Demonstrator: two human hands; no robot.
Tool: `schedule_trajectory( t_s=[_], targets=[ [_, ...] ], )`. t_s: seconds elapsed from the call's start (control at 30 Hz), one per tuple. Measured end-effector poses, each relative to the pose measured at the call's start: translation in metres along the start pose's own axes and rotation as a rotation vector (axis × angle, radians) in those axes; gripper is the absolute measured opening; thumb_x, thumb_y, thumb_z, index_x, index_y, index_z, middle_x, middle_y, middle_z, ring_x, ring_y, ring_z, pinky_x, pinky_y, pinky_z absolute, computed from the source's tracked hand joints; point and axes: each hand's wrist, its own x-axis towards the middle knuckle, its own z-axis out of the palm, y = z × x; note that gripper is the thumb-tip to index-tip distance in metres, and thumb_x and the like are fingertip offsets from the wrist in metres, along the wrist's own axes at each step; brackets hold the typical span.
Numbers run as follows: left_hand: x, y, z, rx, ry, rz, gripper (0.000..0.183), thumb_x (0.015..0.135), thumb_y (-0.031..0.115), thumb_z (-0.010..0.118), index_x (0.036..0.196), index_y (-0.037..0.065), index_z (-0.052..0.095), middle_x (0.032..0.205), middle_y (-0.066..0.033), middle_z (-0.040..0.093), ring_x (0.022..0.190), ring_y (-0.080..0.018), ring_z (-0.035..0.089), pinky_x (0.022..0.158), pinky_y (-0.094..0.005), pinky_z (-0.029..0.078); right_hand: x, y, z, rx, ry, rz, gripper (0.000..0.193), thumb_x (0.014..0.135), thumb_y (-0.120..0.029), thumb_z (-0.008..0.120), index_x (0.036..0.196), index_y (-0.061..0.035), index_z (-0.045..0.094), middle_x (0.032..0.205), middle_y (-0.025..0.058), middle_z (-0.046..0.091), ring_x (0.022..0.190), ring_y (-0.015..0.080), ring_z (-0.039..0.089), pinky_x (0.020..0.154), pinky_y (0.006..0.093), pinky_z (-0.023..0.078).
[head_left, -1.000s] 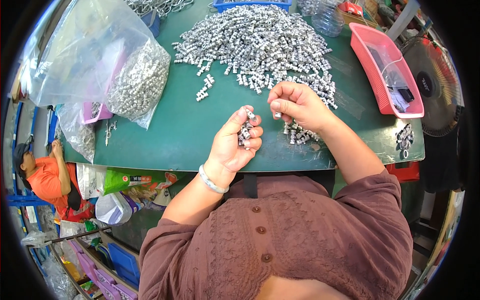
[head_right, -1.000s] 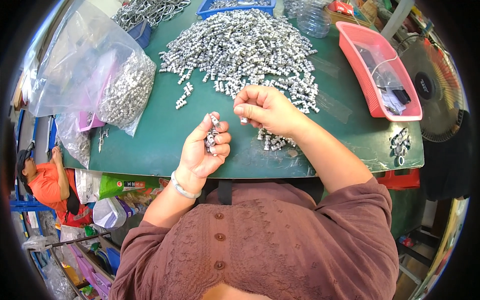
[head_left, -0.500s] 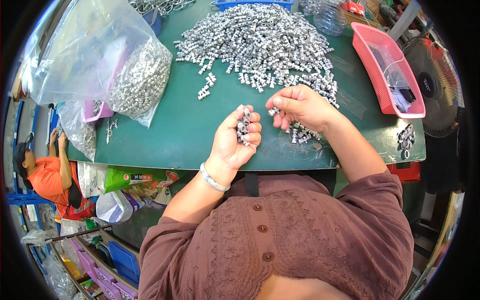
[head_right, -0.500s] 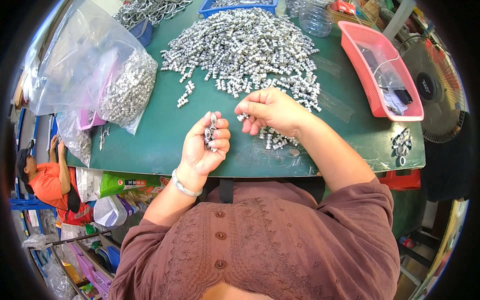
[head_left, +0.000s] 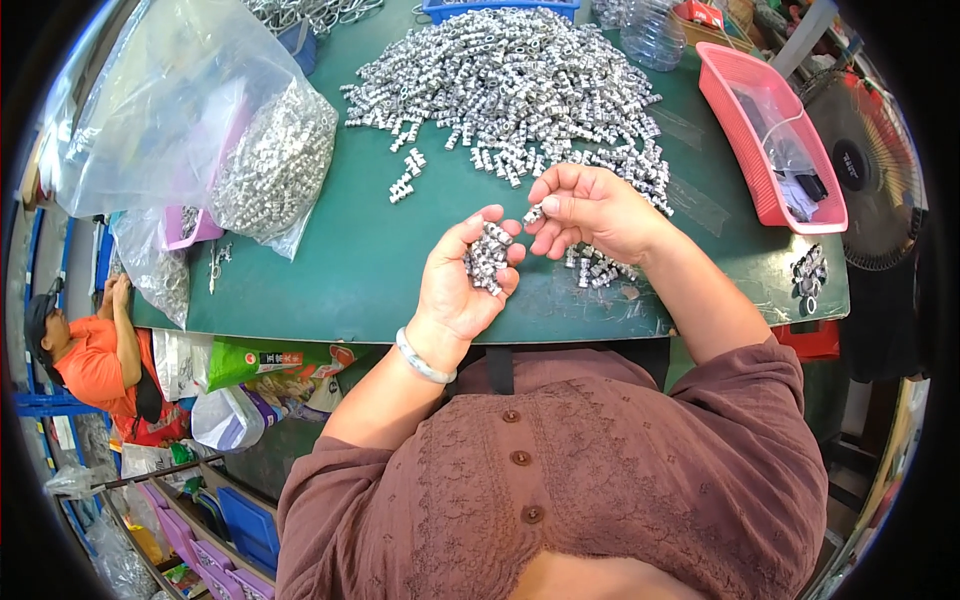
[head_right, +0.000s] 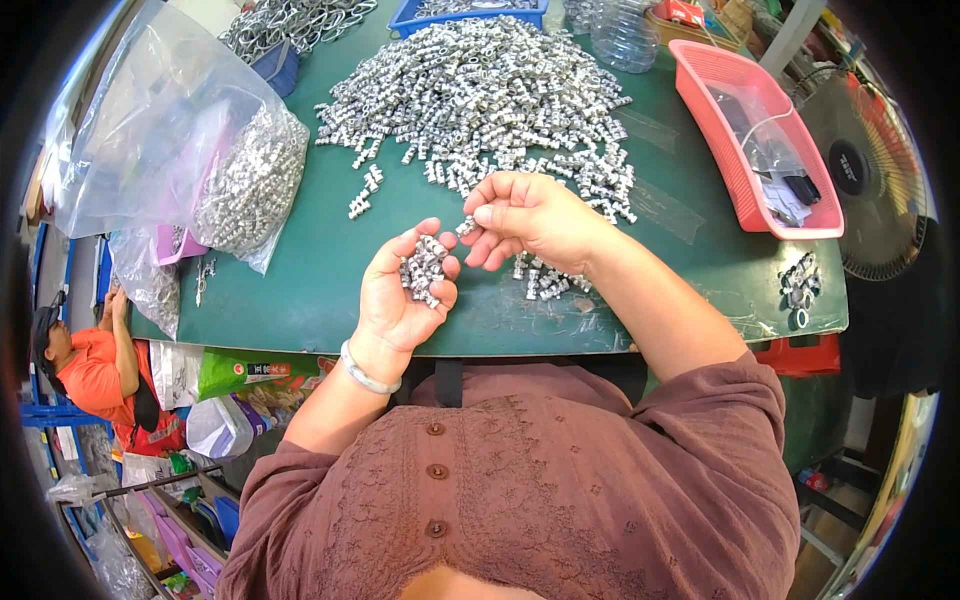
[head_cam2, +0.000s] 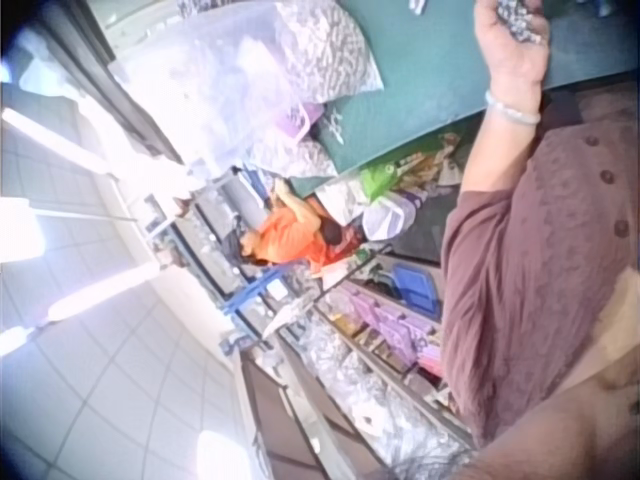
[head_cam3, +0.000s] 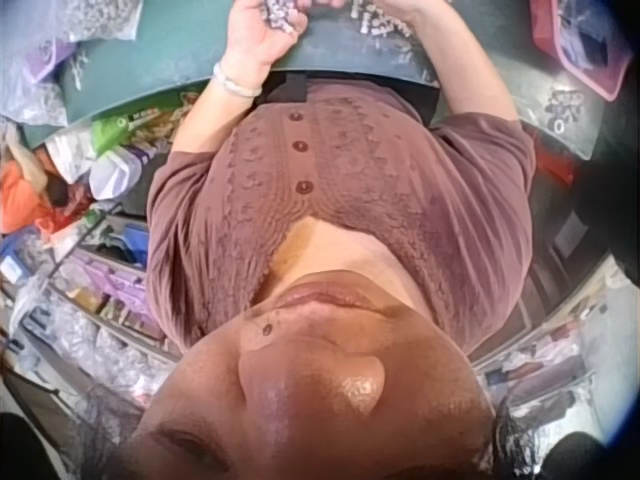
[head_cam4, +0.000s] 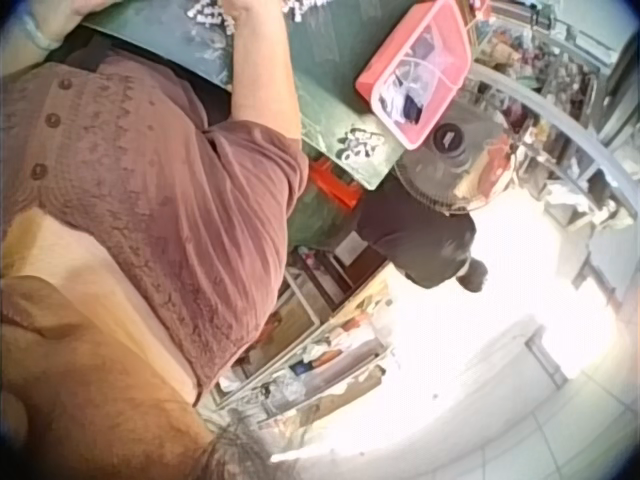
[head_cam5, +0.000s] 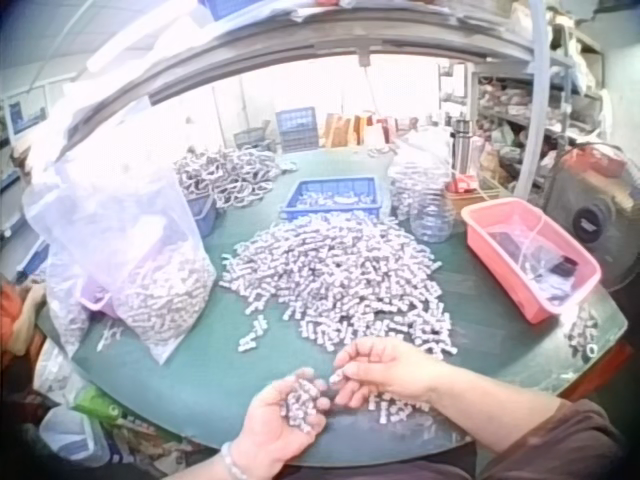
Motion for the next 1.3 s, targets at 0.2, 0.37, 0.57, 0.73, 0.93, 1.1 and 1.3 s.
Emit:
schedule_trajectory(
  t_s=[0.2,0.37,0.57,0.73,0.93,1.1,1.3],
  targets=[
    [0.002,-0.005,-0.005,0.121,-0.118,0.008,0.016,0.084,0.013,0.056,0.098,0.008,0.051,0.084,-0.0062,0.056,0.063,-0.0146,0.052,0.045,-0.0202,0.038,0.0,0.001,0.002,-0.062,0.022,-0.029,0.012,0.087,-0.011,0.049,0.094,-0.0004,0.049,0.08,0.013,0.06,0.064,0.016,0.061,0.058,0.025,0.05],
    [0.002,-0.008,-0.005,0.22,-0.133,0.022,0.015,0.083,0.012,0.058,0.097,0.009,0.052,0.081,-0.0045,0.055,0.062,-0.0119,0.051,0.044,-0.0182,0.037,-0.001,0.001,0.005,-0.091,0.028,-0.039,0.011,0.087,-0.011,0.049,0.093,-0.0025,0.05,0.075,0.0092,0.06,0.059,0.0122,0.058,0.053,0.022,0.046],
    [0.0,-0.014,0.001,0.258,-0.113,0.079,0.012,0.085,0.015,0.056,0.096,0.01,0.052,0.079,-0.0035,0.053,0.062,-0.0113,0.046,0.043,-0.017,0.034,-0.001,0.005,0.004,-0.235,0.033,-0.16,0.011,0.087,-0.01,0.051,0.095,-0.0026,0.05,0.077,0.006,0.061,0.061,0.0093,0.058,0.052,0.0201,0.045],
    [0.005,-0.012,-0.002,0.175,-0.103,0.053,0.015,0.088,0.023,0.052,0.094,0.009,0.052,0.078,-0.0034,0.052,0.06,-0.0078,0.046,0.042,-0.0146,0.033,-0.004,0.002,0.013,-0.227,-0.029,-0.199,0.016,0.084,-0.004,0.051,0.1,-0.0013,0.05,0.08,0.0058,0.06,0.065,0.0092,0.056,0.057,0.0211,0.044],
    [0.008,-0.01,-0.005,0.128,-0.177,-0.029,0.016,0.088,0.025,0.052,0.091,0.009,0.051,0.077,-0.0022,0.052,0.06,-0.0068,0.046,0.043,-0.015,0.034,-0.005,0.005,0.01,-0.235,-0.154,-0.259,0.027,0.084,0.0,0.049,0.11,-0.0009,0.048,0.087,0.0071,0.059,0.074,0.0106,0.057,0.065,0.0229,0.046],
    [0.009,-0.01,-0.008,0.063,-0.191,-0.065,0.015,0.088,0.024,0.051,0.09,0.009,0.051,0.077,-0.002,0.052,0.061,-0.0077,0.047,0.043,-0.0153,0.034,-0.006,0.005,0.009,-0.273,-0.175,-0.276,0.031,0.084,0.0,0.049,0.115,-0.0016,0.049,0.089,0.0069,0.06,0.077,0.0109,0.057,0.069,0.0234,0.046],
    [0.006,-0.008,-0.01,-0.098,-0.24,-0.049,0.011,0.083,0.019,0.053,0.084,0.008,0.055,0.083,-0.0057,0.053,0.068,-0.0155,0.05,0.045,-0.0202,0.04,-0.003,-0.002,-0.004,-0.539,0.139,-0.413,0.021,0.083,-0.001,0.05,0.103,-0.0006,0.058,0.09,0.005,0.061,0.08,0.0114,0.057,0.071,0.0243,0.046]
  ],
)
